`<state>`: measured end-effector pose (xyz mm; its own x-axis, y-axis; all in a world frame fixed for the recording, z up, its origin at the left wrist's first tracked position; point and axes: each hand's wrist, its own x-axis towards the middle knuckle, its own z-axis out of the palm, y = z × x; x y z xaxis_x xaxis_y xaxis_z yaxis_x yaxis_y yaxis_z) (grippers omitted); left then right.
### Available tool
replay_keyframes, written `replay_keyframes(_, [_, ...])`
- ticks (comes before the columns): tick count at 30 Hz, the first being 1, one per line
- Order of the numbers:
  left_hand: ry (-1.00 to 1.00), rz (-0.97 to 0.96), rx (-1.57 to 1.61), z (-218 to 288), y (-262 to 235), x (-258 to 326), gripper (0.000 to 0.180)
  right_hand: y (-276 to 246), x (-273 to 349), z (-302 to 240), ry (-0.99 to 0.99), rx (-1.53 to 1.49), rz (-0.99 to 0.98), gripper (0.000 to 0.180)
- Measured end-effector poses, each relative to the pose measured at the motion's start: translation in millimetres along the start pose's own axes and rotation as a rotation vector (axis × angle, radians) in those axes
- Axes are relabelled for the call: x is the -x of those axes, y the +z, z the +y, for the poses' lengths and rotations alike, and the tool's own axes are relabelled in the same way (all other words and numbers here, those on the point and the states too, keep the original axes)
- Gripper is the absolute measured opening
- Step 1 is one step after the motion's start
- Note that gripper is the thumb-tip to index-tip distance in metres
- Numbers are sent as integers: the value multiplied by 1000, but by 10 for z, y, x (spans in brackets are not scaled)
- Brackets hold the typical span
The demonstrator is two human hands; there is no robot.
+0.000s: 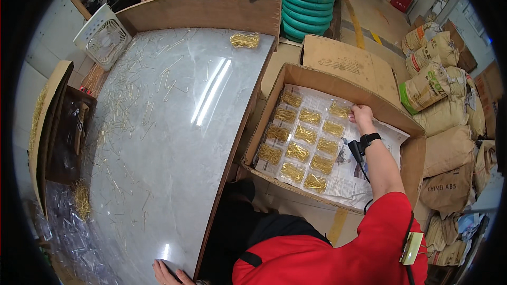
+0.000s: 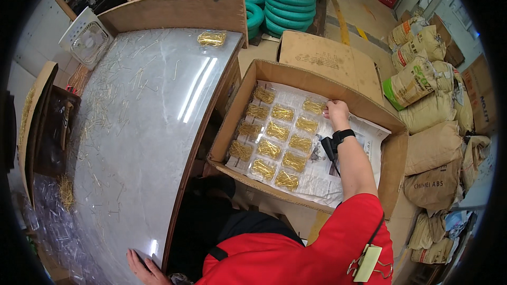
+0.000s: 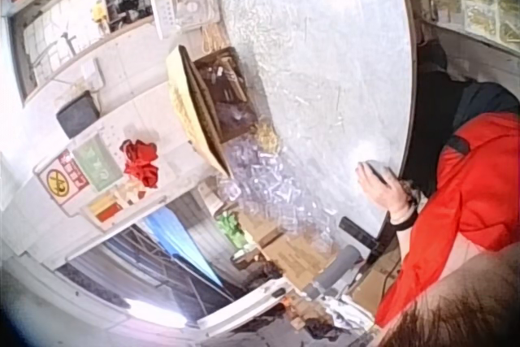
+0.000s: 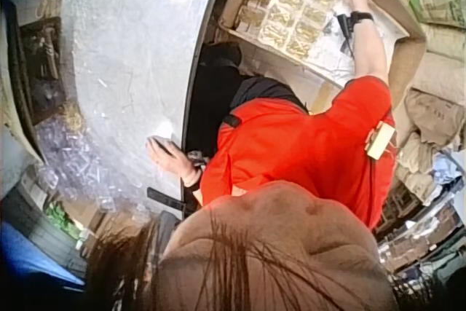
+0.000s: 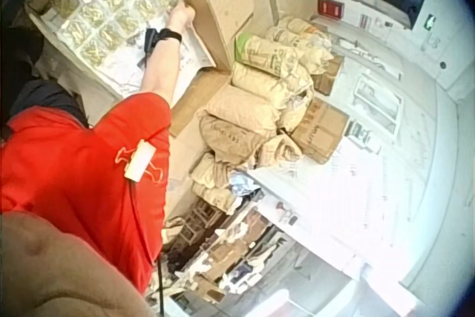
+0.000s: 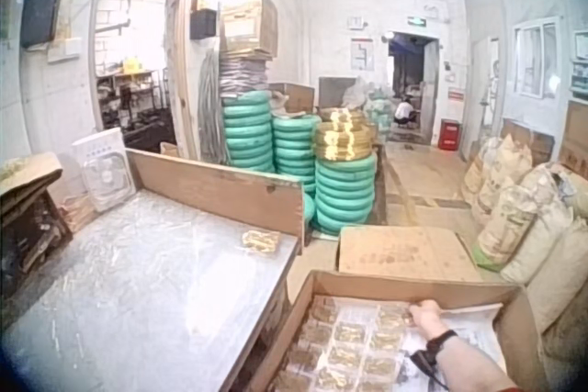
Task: Sorting small metal pins into plastic trays and placing the trays in a box.
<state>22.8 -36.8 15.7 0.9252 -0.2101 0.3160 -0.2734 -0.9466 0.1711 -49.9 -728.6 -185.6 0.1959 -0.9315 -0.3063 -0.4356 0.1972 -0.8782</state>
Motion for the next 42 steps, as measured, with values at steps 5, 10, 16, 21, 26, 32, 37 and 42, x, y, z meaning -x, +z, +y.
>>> replay_keyframes(5, [6, -8, -27, -1, 10, -11, 52, 2, -37, -24, -33, -2, 36, 18])
replay_keyframes(10, [1, -7, -27, -19, 0, 3, 50, 15, 1, -70, -7, 154, 19, 17])
replay_keyframes(16, [-3, -4, -23, 22, -10, -7, 49, -3, -42, 134, -121, 348, 36, 22])
replay_keyframes(21, [0, -1, -37, 25, -17, -12, 50, 61, 96, 87, -272, 747, 168, 31])
replay_keyframes(26, [-11, -4, -26, 6, -1, 1, 51, 14, 516, -96, -428, 873, 249, 26])
replay_keyframes(32, [-4, -4, -29, 14, -14, -9, 52, 59, 558, -79, -1160, 875, -102, 30])
replay_keyframes(37, [-6, -4, -37, 25, 0, 1, 52, 226, 476, 184, -1059, 846, -82, 38])
replay_keyframes(42, [-2, -7, -32, 12, -21, -2, 53, 295, 522, 133, -978, 828, -128, 39])
